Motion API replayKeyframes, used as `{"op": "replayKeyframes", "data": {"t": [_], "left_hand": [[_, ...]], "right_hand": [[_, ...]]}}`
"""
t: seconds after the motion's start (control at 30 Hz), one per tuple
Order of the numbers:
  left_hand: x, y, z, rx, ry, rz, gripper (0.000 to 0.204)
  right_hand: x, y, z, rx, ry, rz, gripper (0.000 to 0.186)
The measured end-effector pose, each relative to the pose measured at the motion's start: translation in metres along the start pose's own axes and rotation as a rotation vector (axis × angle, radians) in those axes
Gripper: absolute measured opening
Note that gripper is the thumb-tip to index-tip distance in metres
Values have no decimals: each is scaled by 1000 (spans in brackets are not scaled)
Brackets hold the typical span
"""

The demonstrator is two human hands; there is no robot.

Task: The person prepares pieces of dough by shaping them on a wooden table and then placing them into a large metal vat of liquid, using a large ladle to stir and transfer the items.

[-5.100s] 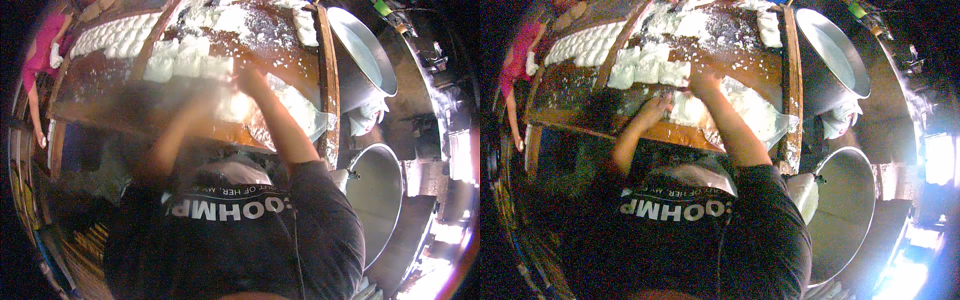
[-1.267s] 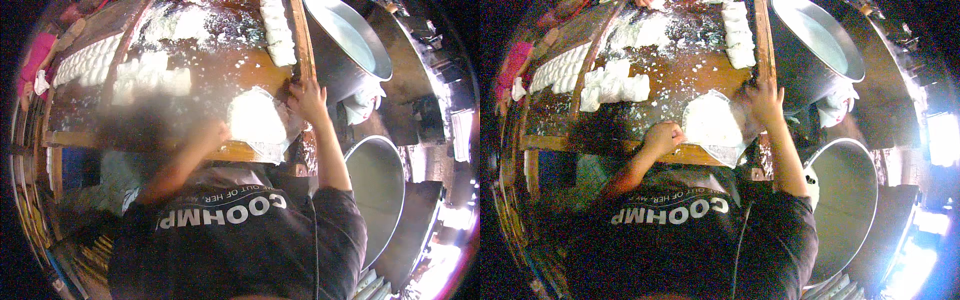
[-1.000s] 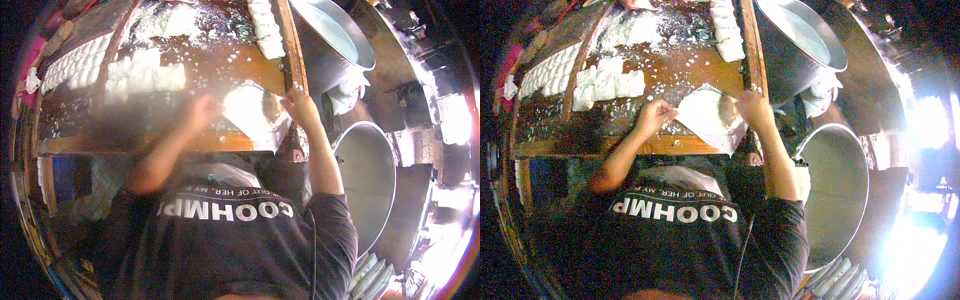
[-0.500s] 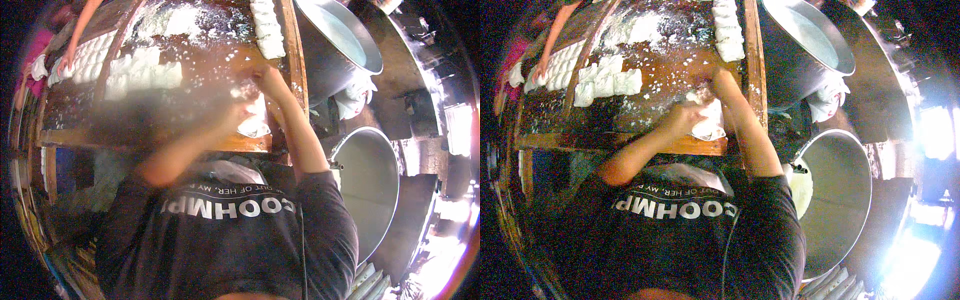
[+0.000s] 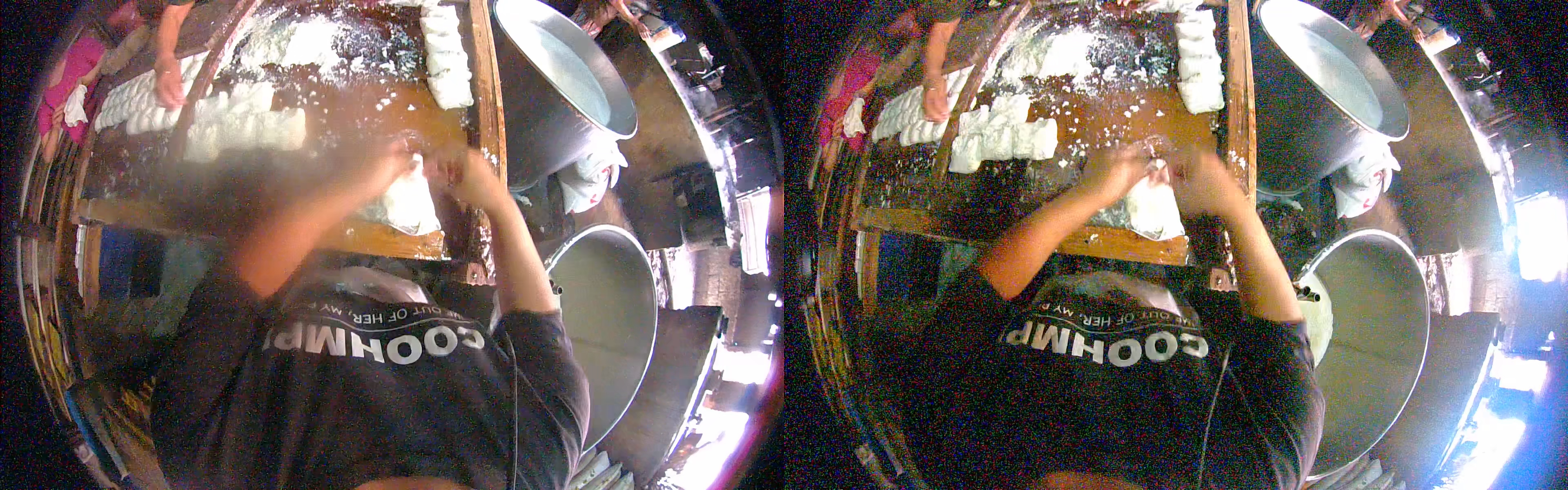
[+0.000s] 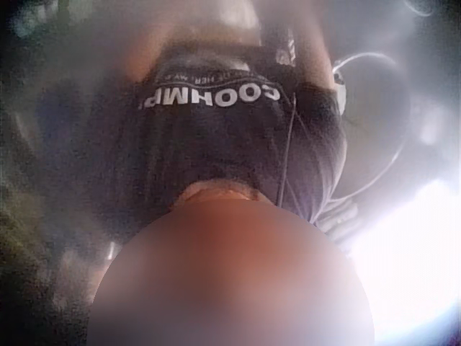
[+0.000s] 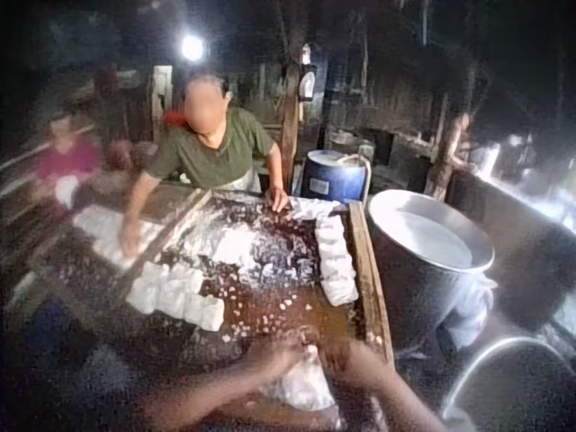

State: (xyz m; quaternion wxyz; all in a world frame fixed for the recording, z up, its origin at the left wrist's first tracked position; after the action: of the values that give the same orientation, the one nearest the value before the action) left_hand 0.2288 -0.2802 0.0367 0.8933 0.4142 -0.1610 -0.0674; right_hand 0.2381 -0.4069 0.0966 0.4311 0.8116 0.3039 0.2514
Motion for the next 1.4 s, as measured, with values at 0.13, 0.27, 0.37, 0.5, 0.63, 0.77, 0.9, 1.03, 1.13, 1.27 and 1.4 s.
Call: {"op": "replayKeyframes", "data": {"t": [0.13,0.27,0.37,0.5,0.63,0.77,0.9,1.03,1.13,1.27,1.4], "left_hand": [[-43,-11,20,145,-439,36,17],[-16,18,14,19,-284,97,14],[20,30,-15,-141,65,-15,18],[5,30,-16,-129,4,-39,28],[-30,36,-23,-303,50,45,57],[-51,47,-72,-337,279,152,51],[-80,69,-89,-325,353,415,26],[-94,88,-76,118,188,469,20],[-67,88,-72,444,213,383,44],[-61,107,-111,613,233,342,51],[-55,127,-118,522,233,209,59]], "right_hand": [[-62,-64,26,-121,-61,-166,12],[-35,-20,-11,-43,-140,188,12],[-1,-3,-30,3,-260,269,15],[41,2,-21,190,-239,322,15],[73,-71,40,-60,-208,-232,24],[53,-115,-13,-722,243,-139,26],[45,-87,36,141,-216,-240,26],[61,-15,98,-146,-378,-20,26],[75,6,139,-194,-340,135,36],[74,-2,78,-449,-318,458,52],[53,-74,12,-512,-162,56,78]]}}
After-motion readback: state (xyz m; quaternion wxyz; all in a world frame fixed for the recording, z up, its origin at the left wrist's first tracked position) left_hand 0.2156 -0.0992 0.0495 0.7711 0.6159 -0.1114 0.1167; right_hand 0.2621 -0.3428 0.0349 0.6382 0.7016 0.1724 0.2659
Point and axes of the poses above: each hand's wrist, its own x-axis towards the middle knuckle, its own y-axis out of the back of the hand, z = x × y, the point moved 6 cm from there along x, towards the middle knuckle, and after that the axes turned 9 degrees about -x, right-handed, at the moved point
